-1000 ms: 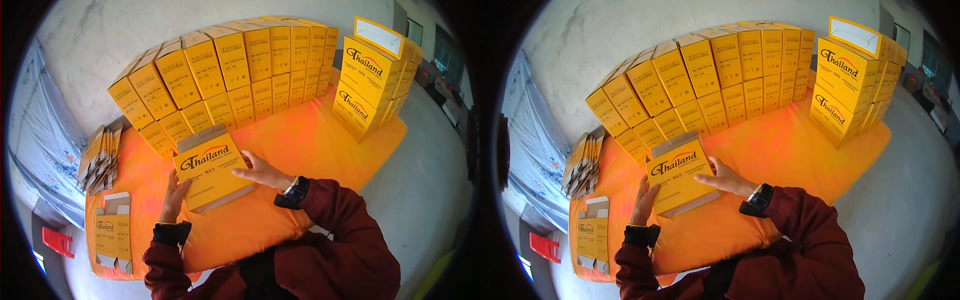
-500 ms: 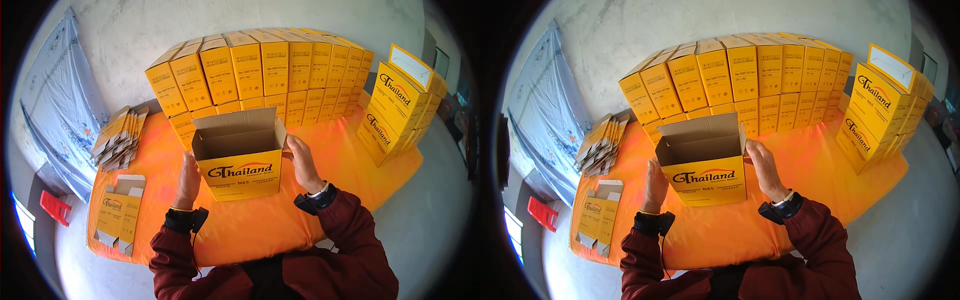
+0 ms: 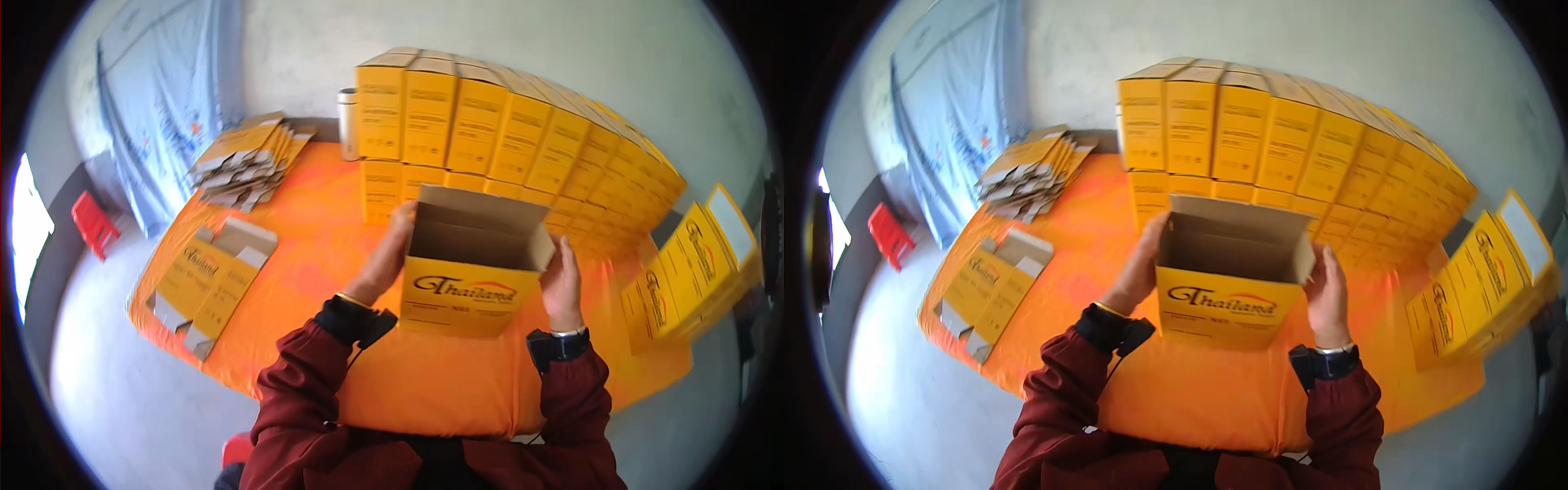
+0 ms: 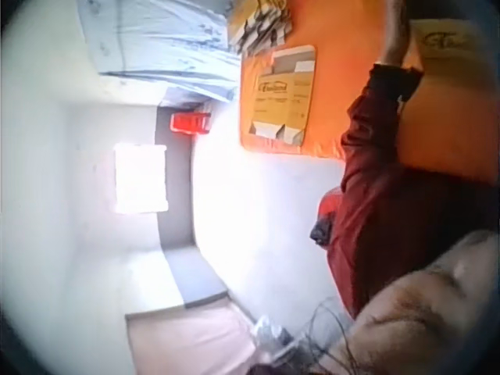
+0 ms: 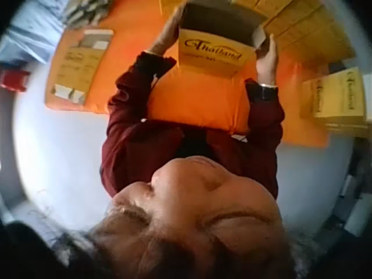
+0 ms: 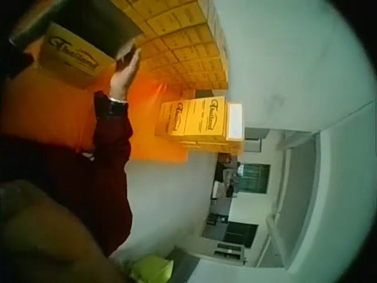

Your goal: The recorder is folding and assembling small yellow cardboard boxes on a table.

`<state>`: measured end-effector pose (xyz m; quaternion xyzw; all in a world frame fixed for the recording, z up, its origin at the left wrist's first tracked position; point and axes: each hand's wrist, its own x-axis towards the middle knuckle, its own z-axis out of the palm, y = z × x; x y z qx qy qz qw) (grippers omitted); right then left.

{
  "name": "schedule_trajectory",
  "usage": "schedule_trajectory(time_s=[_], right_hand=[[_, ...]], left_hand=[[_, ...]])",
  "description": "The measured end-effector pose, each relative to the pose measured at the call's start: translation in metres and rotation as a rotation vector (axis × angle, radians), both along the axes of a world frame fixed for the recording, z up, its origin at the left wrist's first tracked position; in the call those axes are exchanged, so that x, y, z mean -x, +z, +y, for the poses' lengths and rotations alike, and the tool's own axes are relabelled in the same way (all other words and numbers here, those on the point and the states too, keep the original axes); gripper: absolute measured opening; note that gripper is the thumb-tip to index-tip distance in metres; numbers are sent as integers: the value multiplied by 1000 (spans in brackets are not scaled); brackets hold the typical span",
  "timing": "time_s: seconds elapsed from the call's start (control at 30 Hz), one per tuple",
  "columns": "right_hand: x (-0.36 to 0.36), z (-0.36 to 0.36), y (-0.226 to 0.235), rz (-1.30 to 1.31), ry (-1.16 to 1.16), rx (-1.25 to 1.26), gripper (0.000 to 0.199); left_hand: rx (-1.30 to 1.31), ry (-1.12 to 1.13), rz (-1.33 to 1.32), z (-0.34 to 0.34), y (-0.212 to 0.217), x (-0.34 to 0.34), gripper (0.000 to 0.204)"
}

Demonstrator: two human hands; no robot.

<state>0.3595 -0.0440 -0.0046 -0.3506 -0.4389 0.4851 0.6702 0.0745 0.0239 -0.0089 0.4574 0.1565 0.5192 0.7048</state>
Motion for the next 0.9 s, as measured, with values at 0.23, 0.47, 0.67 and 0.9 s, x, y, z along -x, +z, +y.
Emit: schedule_trajectory(time_s=[0.23,0.47,0.67,0.9], right_hand=[[-12,7,-8,234,-15,1,41],[-24,1,-1,207,64,-41,37],[-31,-6,5,-47,-218,-41,30],[23,-12,46,-380,-267,-77,17]], left_hand=[[-359,49,294,6,-14,0,50],[-310,-33,276,-13,26,17,39],[-297,188,233,-28,36,15,30],[-301,179,223,-25,25,30,12]])
